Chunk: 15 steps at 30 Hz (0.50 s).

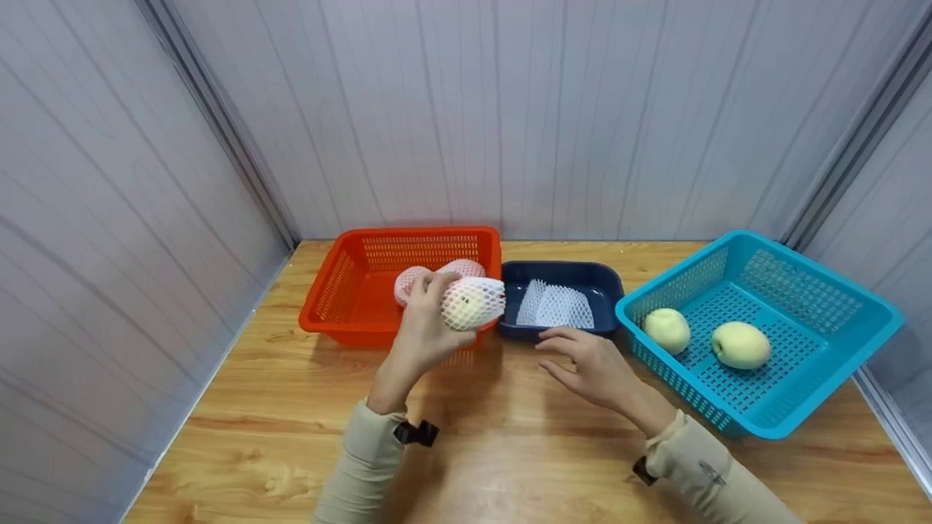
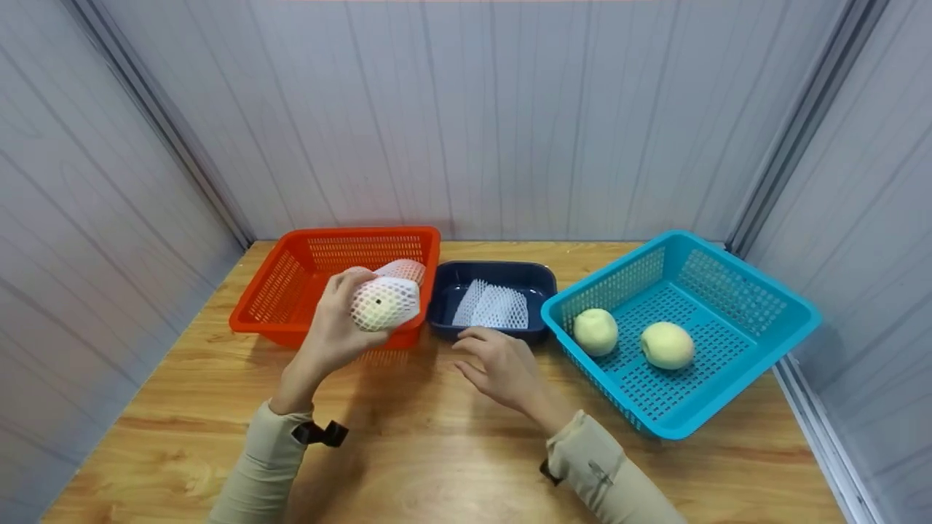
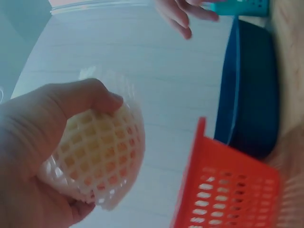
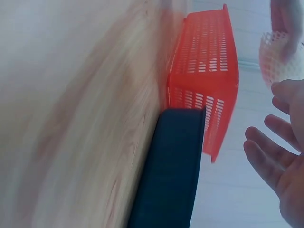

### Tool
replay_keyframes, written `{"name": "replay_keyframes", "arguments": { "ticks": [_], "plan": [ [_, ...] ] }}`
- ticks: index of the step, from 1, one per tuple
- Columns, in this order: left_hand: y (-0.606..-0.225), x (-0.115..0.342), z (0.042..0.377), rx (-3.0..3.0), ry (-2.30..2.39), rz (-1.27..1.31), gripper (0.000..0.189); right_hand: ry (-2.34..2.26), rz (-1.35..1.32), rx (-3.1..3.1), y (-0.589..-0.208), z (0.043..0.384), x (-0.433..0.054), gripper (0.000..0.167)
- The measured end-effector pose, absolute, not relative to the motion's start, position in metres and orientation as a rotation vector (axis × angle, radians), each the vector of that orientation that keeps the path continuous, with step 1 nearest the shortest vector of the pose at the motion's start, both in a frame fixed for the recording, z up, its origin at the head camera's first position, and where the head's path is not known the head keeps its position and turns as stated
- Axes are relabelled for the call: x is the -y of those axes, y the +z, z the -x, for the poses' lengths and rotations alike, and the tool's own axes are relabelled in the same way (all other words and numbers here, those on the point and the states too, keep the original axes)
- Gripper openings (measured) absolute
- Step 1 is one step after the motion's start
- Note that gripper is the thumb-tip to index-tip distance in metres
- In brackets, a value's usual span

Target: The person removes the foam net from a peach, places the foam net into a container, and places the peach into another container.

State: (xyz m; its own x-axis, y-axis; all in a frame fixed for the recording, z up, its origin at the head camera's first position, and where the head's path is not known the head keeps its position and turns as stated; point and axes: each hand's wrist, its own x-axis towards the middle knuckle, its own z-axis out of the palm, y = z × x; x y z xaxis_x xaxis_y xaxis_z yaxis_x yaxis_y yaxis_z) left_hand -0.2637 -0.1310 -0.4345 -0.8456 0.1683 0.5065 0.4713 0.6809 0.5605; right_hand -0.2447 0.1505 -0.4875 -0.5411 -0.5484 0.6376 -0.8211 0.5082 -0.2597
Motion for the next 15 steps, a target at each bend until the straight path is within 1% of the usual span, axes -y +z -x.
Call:
{"name": "replay_keyframes", "arguments": {
  "ticks": [5, 8, 15],
  "plan": [
    [-0.442, 0.125, 0.261, 2.392, -1.010, 0.681, 0.083, 0.773, -1.080, 2.278, -0.483, 0.231, -0.169, 0.018],
    [-0.448, 0.120, 0.257, 2.364, -1.023, 0.733, 0.085, 0.774, -1.071, 2.290, -0.483, 0.223, -0.178, 0.017],
    [-0.459, 0.105, 0.250, 2.344, -1.061, 0.841, 0.082, 0.786, -1.020, 2.296, -0.485, 0.208, -0.197, 0.018]
  ]
}}
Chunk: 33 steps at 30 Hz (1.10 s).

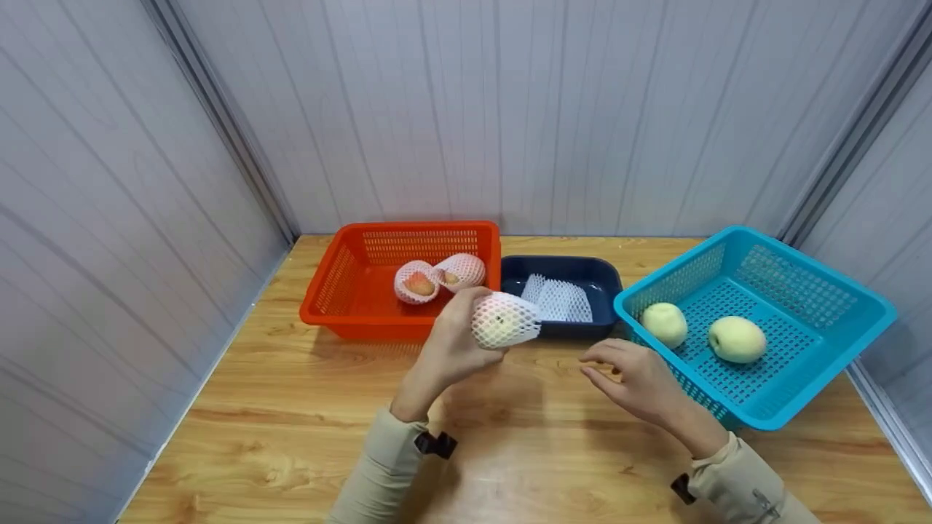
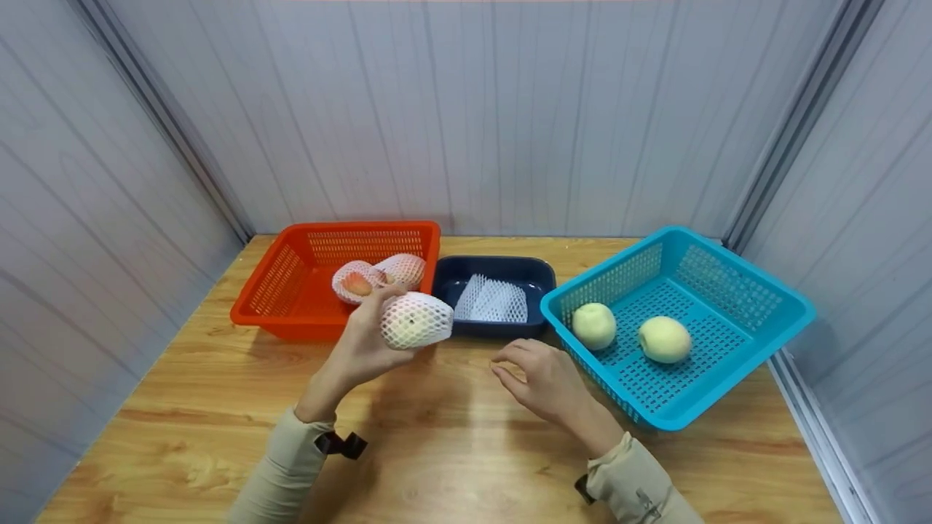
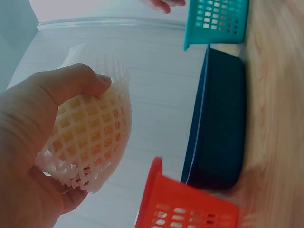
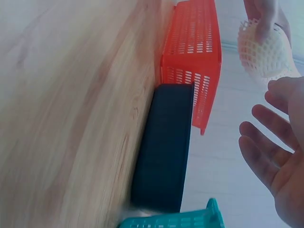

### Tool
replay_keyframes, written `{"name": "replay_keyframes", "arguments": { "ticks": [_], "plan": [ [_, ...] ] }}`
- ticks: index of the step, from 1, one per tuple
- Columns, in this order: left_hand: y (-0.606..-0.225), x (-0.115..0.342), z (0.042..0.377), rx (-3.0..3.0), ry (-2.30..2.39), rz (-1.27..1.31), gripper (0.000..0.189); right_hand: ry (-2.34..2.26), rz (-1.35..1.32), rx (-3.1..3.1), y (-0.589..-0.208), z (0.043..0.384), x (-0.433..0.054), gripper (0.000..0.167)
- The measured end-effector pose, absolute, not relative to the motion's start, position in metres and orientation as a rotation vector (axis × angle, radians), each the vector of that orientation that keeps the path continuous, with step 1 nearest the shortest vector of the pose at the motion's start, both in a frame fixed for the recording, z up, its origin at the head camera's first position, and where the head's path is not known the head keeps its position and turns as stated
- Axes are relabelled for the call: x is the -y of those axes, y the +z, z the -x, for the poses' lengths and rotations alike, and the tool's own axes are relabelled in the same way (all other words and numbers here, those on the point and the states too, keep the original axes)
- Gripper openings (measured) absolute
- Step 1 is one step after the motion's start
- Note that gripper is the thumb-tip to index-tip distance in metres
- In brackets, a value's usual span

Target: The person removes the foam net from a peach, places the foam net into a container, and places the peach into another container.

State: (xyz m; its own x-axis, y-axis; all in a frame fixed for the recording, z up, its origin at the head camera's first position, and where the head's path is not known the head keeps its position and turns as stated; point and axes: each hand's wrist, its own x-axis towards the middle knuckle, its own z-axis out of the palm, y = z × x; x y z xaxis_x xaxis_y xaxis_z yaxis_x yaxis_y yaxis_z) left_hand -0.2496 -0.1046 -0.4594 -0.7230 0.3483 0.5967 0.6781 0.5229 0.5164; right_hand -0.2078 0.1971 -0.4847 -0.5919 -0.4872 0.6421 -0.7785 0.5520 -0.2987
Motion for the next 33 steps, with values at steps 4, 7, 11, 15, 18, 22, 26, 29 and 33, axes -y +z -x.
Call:
{"name": "replay_keyframes", "arguments": {
  "ticks": [4, 7, 11, 15, 18, 22, 26, 29, 33],
  "plan": [
    [-0.465, 0.095, 0.247, 2.343, -1.046, 0.885, 0.080, 0.808, -0.995, 2.321, -0.485, 0.205, -0.205, 0.018],
    [-0.470, 0.088, 0.246, 2.343, -1.035, 0.914, 0.080, 0.839, -0.978, 2.348, -0.486, 0.204, -0.210, 0.016],
    [-0.477, 0.080, 0.244, 2.364, -1.041, 0.941, 0.081, 0.872, -0.975, 2.363, -0.490, 0.201, -0.214, 0.015],
    [-0.487, 0.073, 0.241, 2.406, -1.058, 0.952, 0.082, 0.880, -0.974, 2.367, -0.495, 0.198, -0.218, 0.014],
    [-0.495, 0.067, 0.241, 2.422, -1.061, 0.968, 0.082, 0.878, -0.956, 2.381, -0.499, 0.197, -0.219, 0.014],
    [-0.505, 0.061, 0.245, 2.423, -1.045, 1.002, 0.081, 0.875, -0.953, 2.403, -0.502, 0.198, -0.222, 0.014],
    [-0.515, 0.054, 0.250, 2.435, -1.049, 1.040, 0.080, 0.895, -0.936, 2.404, -0.505, 0.199, -0.225, 0.016],
    [-0.523, 0.051, 0.252, 2.461, -1.080, 1.037, 0.080, 0.901, -0.924, 2.404, -0.507, 0.198, -0.225, 0.016],
    [-0.533, 0.048, 0.252, 2.523, -1.108, 1.007, 0.080, 0.914, -0.925, 2.430, -0.511, 0.196, -0.226, 0.015]
  ]
}}
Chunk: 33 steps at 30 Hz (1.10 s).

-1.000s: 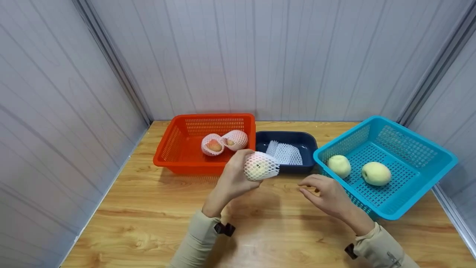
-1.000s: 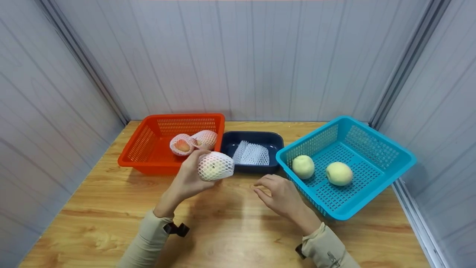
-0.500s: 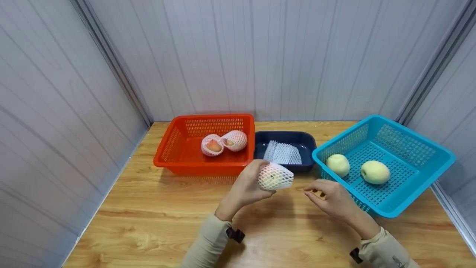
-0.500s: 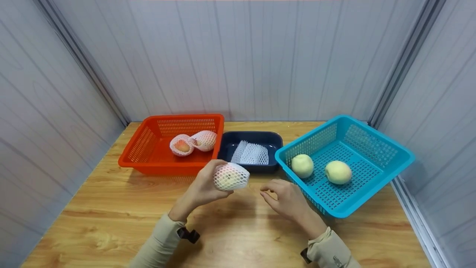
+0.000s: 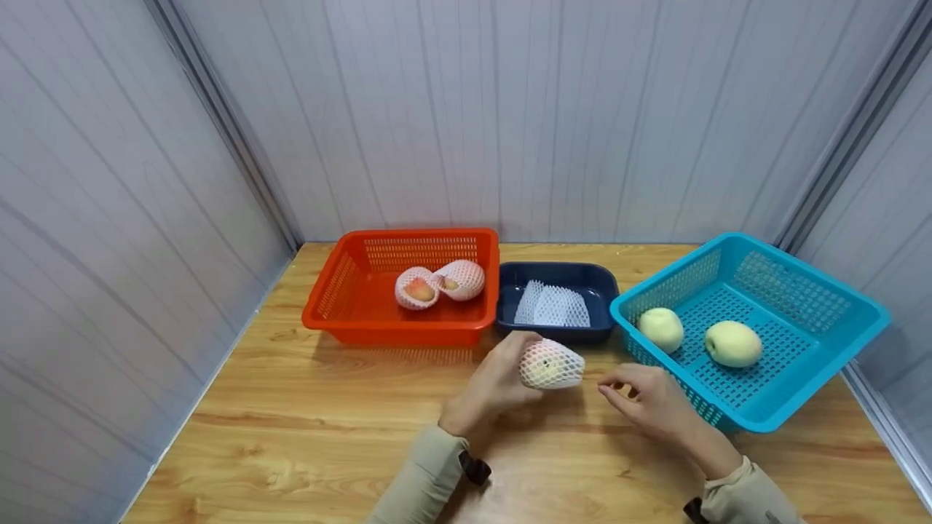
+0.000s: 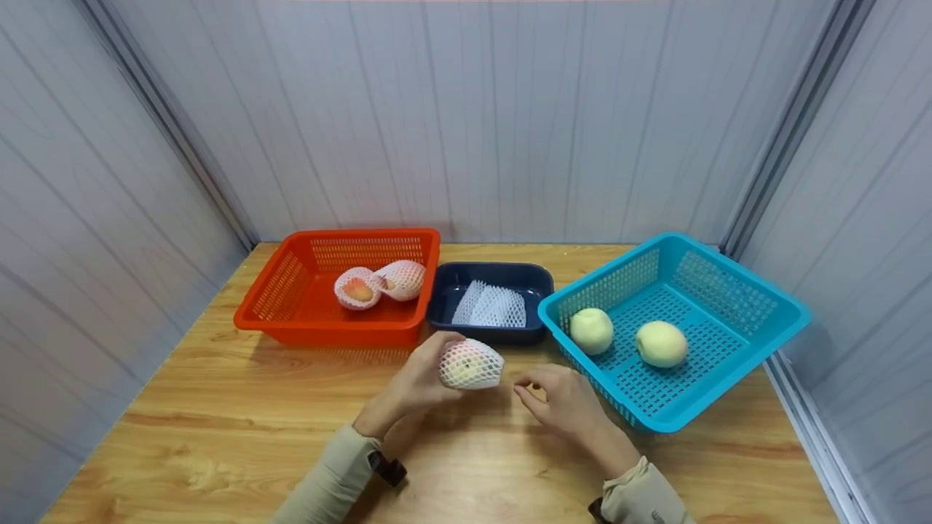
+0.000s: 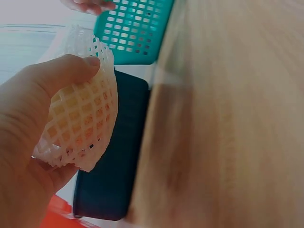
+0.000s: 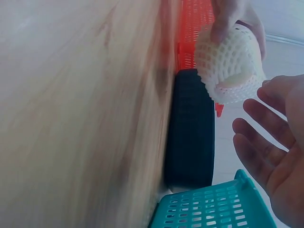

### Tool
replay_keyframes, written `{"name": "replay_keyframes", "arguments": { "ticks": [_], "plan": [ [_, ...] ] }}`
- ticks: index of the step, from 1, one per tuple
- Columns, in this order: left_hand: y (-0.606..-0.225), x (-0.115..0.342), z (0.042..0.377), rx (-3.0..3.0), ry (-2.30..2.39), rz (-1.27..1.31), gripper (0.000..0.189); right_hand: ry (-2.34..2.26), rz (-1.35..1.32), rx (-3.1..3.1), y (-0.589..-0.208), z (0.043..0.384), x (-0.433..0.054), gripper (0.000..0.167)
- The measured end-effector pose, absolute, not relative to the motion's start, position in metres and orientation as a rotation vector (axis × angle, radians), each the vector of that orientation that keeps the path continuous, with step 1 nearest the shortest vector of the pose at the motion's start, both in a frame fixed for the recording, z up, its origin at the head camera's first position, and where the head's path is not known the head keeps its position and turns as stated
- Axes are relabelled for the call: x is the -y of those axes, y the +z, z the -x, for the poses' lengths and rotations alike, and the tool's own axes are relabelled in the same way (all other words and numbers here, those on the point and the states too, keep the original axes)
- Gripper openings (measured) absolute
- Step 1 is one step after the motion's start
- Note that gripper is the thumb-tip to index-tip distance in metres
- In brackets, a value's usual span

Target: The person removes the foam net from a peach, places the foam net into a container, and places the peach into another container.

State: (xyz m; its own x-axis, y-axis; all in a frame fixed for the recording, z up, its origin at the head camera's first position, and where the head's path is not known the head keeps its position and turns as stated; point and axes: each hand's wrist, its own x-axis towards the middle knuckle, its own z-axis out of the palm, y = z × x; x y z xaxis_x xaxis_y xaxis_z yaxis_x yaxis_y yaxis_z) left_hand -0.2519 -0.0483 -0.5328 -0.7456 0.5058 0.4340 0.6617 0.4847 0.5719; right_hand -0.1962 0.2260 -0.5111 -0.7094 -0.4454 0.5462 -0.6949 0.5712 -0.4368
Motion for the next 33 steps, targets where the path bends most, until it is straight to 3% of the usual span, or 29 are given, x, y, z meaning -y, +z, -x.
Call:
{"name": "replay_keyframes", "arguments": {
  "ticks": [23, 33],
  "plan": [
    [-0.554, 0.037, 0.259, 2.616, -1.096, 0.967, 0.081, 0.979, -0.835, 2.583, -0.524, 0.194, -0.228, 0.003],
    [-0.550, 0.034, 0.260, 2.683, -1.133, 0.931, 0.087, 1.010, -0.856, 2.535, -0.529, 0.194, -0.231, 0.008]
  ]
}}
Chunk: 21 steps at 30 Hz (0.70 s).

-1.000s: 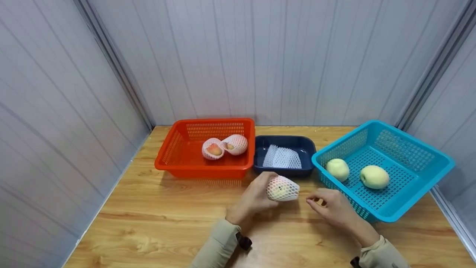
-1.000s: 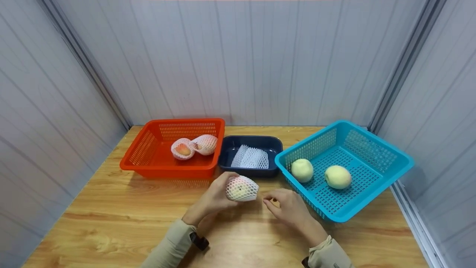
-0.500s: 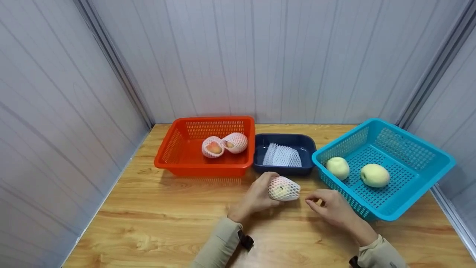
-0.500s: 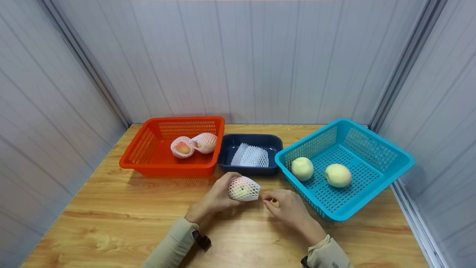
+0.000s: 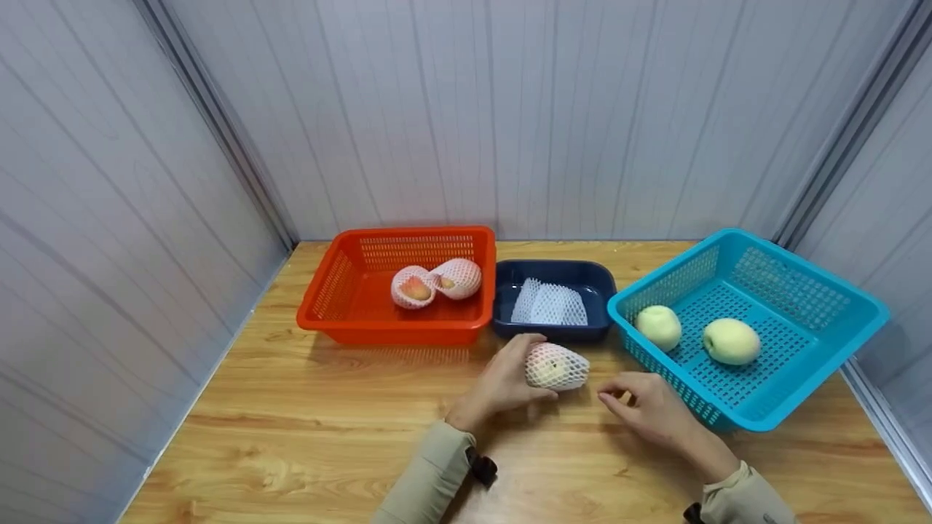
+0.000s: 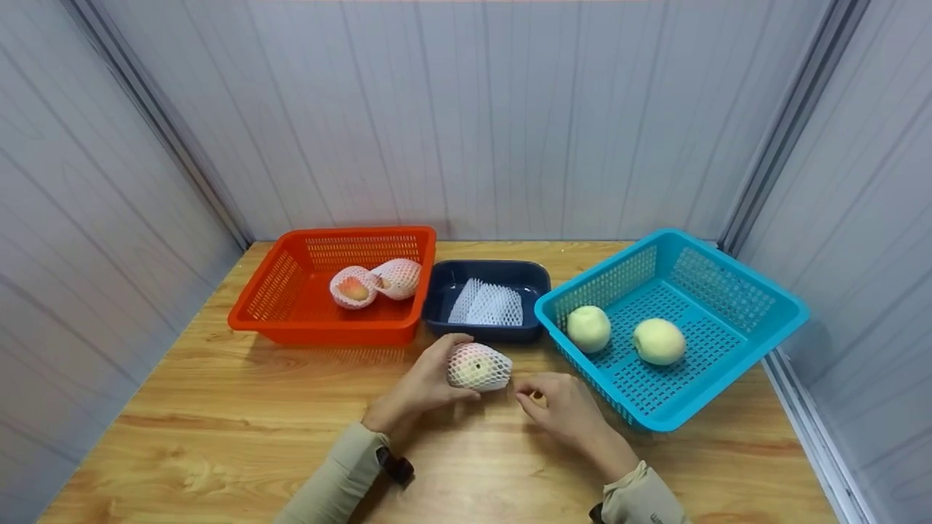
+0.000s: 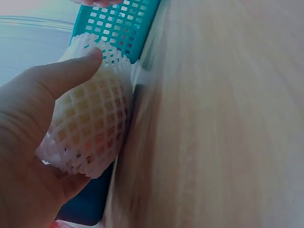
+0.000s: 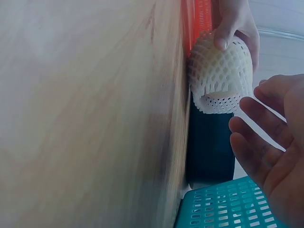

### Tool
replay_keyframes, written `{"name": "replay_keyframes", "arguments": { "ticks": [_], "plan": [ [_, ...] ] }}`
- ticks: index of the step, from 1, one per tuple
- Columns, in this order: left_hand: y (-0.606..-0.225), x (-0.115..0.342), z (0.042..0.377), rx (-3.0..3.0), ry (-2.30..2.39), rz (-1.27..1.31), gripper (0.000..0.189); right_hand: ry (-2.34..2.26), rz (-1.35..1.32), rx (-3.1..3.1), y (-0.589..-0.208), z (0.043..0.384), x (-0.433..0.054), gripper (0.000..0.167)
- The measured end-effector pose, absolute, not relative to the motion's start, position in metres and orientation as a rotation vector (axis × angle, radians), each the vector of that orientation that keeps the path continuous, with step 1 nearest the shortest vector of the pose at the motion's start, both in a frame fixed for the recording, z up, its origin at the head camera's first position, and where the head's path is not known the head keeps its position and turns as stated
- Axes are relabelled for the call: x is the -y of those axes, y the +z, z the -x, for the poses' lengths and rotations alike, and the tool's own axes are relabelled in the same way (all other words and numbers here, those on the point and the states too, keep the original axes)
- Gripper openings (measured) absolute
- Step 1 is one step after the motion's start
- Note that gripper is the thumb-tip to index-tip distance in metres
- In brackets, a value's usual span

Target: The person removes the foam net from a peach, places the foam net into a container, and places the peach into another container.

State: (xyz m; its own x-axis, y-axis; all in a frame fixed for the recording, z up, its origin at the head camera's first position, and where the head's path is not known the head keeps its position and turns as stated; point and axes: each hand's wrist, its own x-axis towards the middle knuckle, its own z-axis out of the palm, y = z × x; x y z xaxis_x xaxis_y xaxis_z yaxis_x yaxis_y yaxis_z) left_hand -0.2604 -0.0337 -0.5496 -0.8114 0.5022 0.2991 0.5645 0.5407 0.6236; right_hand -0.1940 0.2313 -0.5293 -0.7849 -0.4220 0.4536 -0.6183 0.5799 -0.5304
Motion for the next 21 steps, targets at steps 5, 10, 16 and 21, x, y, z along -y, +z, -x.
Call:
{"name": "replay_keyframes", "arguments": {
  "ticks": [5, 10, 16, 21],
  "plan": [
    [-0.5473, 0.0367, 0.2582, 2.705, -1.067, 0.910, 0.083, 1.024, -0.853, 2.550, -0.5291, 0.1942, -0.2295, 0.008],
    [-0.5478, 0.0382, 0.2565, 2.727, -0.998, 0.922, 0.078, 1.031, -0.844, 2.588, -0.5313, 0.1932, -0.2293, 0.008],
    [-0.5452, 0.0361, 0.2585, 2.751, -1.215, 0.942, 0.069, 1.027, -0.831, 2.607, -0.5310, 0.1946, -0.2297, 0.004],
    [-0.5445, 0.0333, 0.2646, 2.679, -1.271, 0.994, 0.070, 1.038, -0.842, 2.582, -0.5308, 0.1955, -0.2291, 0.007]
  ]
}}
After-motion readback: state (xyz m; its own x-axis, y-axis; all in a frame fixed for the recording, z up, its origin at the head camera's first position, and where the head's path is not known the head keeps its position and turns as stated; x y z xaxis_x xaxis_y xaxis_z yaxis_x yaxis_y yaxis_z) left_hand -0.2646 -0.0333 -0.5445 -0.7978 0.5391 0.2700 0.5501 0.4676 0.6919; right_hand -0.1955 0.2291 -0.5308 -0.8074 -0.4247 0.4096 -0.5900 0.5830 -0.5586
